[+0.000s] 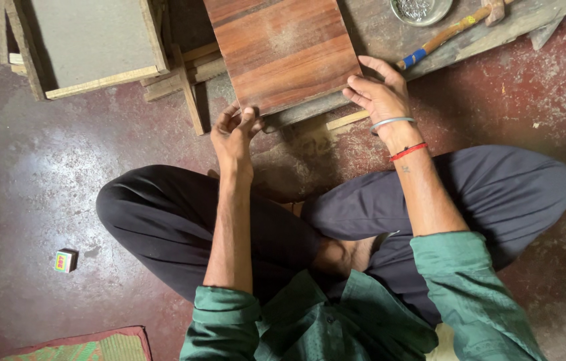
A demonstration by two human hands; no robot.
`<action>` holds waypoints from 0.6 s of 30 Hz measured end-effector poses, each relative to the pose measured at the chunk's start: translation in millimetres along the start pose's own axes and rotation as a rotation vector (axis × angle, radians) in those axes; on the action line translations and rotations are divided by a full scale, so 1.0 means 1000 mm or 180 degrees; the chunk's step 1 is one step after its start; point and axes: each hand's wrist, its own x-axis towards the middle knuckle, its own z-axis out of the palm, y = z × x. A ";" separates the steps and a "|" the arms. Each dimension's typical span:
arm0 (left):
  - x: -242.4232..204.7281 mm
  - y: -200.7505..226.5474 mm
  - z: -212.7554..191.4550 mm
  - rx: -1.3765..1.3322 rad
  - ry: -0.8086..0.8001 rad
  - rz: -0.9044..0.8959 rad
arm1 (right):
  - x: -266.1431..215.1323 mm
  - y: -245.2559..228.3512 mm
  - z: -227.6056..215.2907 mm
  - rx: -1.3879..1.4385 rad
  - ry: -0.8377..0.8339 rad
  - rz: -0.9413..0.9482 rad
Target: The person sits on the floor and assembles wooden frames by hammering nails into the corners. They handle multiple frames, flipping them over to work on different sides and using a hammer to secure the joints.
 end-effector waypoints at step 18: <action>-0.004 0.007 0.005 -0.0240 -0.0132 -0.0023 | 0.004 0.012 -0.016 0.0304 -0.0103 0.0090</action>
